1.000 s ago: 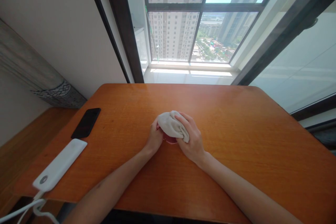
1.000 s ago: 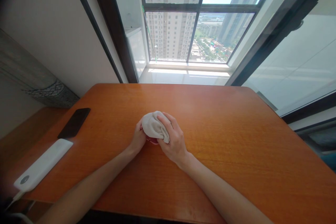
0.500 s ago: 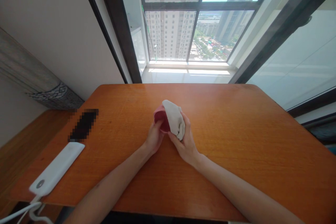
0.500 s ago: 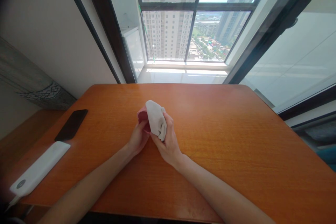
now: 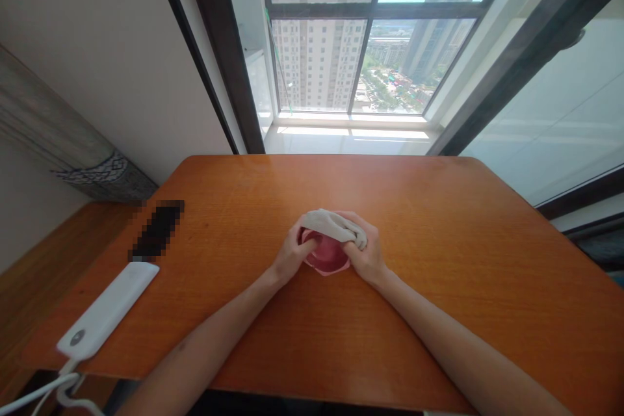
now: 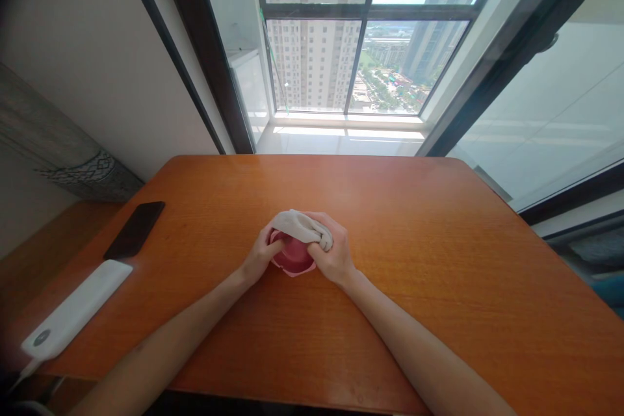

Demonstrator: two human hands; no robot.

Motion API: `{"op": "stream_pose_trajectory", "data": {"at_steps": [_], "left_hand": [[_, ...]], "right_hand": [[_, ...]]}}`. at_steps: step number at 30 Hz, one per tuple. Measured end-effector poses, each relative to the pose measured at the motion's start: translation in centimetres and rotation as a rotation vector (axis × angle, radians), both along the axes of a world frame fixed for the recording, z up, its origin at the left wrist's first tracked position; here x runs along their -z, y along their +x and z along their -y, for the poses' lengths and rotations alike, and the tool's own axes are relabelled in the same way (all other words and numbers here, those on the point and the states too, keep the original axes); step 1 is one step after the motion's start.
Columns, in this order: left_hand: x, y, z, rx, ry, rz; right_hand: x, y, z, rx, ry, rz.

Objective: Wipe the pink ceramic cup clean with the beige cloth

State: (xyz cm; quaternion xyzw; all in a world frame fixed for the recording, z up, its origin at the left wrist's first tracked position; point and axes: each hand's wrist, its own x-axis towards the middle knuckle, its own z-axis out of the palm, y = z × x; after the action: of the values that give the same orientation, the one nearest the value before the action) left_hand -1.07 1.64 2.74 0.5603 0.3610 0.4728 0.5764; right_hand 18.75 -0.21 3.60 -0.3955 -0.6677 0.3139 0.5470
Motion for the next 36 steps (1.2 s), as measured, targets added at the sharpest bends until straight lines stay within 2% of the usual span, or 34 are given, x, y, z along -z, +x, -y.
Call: {"op": "stream_pose_trajectory", "data": {"at_steps": [3,5,9,14,17,19,22,25,27,29,32,34,36], "left_hand": [[0.1,0.0,0.1,0.022,0.006,-0.025],[0.2,0.2,0.3,-0.026,0.012,-0.003],[0.4,0.6,0.5,-0.266,-0.053,0.142],[0.9,0.8,0.1,-0.424,-0.246,0.300],[1.0,0.8,-0.3,-0.536,-0.276,0.357],[1.0,0.8,-0.4,-0.561,-0.256,0.337],[1.0,1.0,-0.3,-0.510,-0.159,0.272],[0.5,1.0,-0.1,-0.377,-0.045,0.164],[0.1,0.9,0.2,-0.294,-0.053,0.133],[-0.2,0.7,0.4,-0.193,-0.110,0.125],[-0.4,0.7,0.9,-0.044,-0.142,0.079],[-0.3,1.0,1.1,-0.011,-0.132,0.043],[-0.1,1.2,1.2,-0.042,-0.128,0.045]], "right_hand": [[-1.0,0.8,-0.7,-0.150,-0.024,0.119],[-1.3,0.9,-0.8,-0.194,-0.035,0.180],[-0.9,-0.4,-0.1,-0.081,-0.078,0.120],[0.3,-3.0,1.5,0.054,-0.019,0.019],[0.8,-4.4,2.5,0.080,0.035,0.050],[1.1,-4.9,2.9,0.075,0.047,0.073],[1.4,-5.0,3.1,0.110,0.039,0.062],[1.3,-3.9,2.3,0.187,-0.028,-0.035],[0.8,-2.5,1.3,0.181,-0.058,-0.069],[-0.1,-0.9,0.1,0.106,-0.051,-0.023],[-1.5,1.3,-1.2,-0.128,-0.064,0.147],[-2.3,2.0,-1.5,-0.252,-0.077,0.219],[-2.6,2.0,-1.5,-0.277,-0.086,0.236]]}}
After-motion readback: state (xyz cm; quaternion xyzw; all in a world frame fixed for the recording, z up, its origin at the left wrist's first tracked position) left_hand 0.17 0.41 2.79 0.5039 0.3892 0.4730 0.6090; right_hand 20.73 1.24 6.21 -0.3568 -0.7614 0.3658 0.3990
